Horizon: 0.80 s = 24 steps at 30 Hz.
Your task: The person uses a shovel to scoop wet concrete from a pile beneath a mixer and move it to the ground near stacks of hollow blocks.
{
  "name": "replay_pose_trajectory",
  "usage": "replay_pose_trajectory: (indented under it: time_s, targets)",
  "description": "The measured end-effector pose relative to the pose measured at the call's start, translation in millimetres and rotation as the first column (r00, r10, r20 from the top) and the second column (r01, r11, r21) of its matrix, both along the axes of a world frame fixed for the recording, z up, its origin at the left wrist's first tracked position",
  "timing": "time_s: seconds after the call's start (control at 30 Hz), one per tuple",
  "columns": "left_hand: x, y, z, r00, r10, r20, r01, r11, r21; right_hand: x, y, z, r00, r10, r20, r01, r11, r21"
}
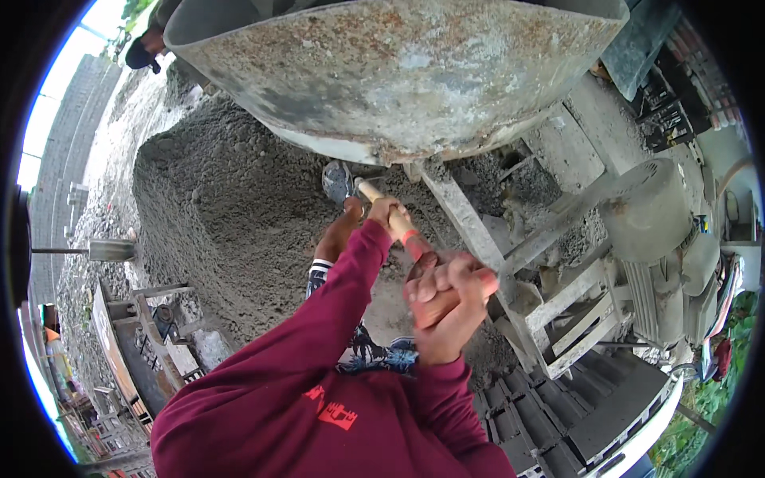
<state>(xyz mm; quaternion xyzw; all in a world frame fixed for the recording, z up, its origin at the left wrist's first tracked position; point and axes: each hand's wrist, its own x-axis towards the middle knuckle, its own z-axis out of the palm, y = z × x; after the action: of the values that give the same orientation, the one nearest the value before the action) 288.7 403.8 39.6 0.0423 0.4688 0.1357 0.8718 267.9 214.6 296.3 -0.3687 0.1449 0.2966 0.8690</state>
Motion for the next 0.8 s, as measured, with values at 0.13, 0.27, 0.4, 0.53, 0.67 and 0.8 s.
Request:
replay_pose_trajectory:
  time_s: [0.13, 0.27, 0.4, 0.53, 0.67, 0.8]
  targets:
    - [-39, -48, -72, 0.938, 0.095, -0.333, 0.018, 0.947, 0.319, -17, -88, -93, 0.953, 0.165, -0.255, -0.188, 0.98, -0.07]
    - [-58, -88, -54, 0.899, -0.189, -0.394, 0.302, 0.921, 0.246, -36, -119, -120, 0.964, -0.021, -0.267, -0.04, 0.974, -0.222]
    - [-95, -58, -71, 0.801, -0.394, -0.45, 0.522, 0.828, 0.205, -50, -133, -152, 0.977, -0.12, -0.179, 0.053, 0.939, -0.339]
    - [-72, -31, -164, 0.716, -0.446, -0.536, 0.581, 0.807, 0.104, -73, -191, -229, 0.961, -0.213, -0.177, 0.081, 0.828, -0.556]
    - [-93, 87, -287, 0.784, -0.218, -0.582, 0.345, 0.931, 0.117, -112, -197, -337, 0.945, -0.195, -0.263, -0.103, 0.585, -0.804]
    - [-10, -1, -329, 0.852, -0.176, -0.493, 0.236, 0.97, 0.063, -85, -278, -399, 0.897, -0.426, -0.117, 0.034, 0.33, -0.943]
